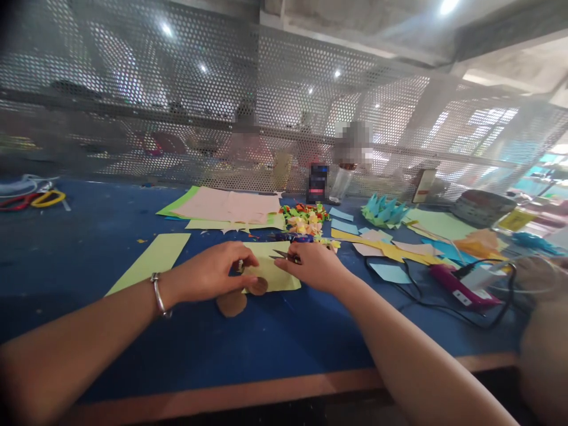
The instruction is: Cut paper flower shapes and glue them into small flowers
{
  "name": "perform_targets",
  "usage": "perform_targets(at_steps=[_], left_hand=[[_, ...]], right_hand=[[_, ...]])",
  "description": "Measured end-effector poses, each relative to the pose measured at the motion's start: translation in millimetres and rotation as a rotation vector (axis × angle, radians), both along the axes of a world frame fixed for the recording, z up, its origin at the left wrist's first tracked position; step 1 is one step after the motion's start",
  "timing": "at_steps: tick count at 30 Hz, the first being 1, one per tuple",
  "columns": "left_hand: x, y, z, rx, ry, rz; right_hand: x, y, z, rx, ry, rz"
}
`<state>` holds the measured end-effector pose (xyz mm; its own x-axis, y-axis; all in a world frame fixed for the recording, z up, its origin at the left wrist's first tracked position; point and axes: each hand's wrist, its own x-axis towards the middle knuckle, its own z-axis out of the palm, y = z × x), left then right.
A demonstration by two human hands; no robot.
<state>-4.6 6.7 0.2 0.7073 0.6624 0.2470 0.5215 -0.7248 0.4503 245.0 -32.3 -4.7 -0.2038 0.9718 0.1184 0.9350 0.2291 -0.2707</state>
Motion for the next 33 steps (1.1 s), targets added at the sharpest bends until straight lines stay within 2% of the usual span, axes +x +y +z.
perform_targets(at_steps=[3,5,8,12,17,22,29,33], left_hand=[[-2.7,20.3,-2.1,0.129,-0.070,0.146],[-5.9,37.3,-4.9,0.169,-0.029,0.241],[-8.1,53.9,-13.9,0.148,0.018,0.257],[-1.1,56.6,-26.3,0.132,0.027,0.265],[13.2,58.2,-28.3,0.075,-0.027,0.240],[14.4,57.3,-20.7,-0.007,-0.172,0.191],[-5.3,36.9,6.4,0.099,-0.430,0.263],[-22.6,32.9,20.0,0.097,-0.600,0.304]], right_hand=[[-6.7,-4.5,1.6,0.009,0.026,0.015],[-9.9,-6.6,1.6,0.009,0.037,0.015],[-11.8,-7.6,-0.3,0.016,0.060,0.012],[-9.7,-6.0,-2.7,0.045,0.070,-0.002],[-4.0,-2.4,-3.6,0.082,0.100,-0.036],[1.6,-0.3,-3.2,0.118,0.100,-0.038],[4.3,-0.5,-1.0,0.178,0.139,-0.051],[6.1,3.6,-3.5,0.175,0.150,-0.060]])
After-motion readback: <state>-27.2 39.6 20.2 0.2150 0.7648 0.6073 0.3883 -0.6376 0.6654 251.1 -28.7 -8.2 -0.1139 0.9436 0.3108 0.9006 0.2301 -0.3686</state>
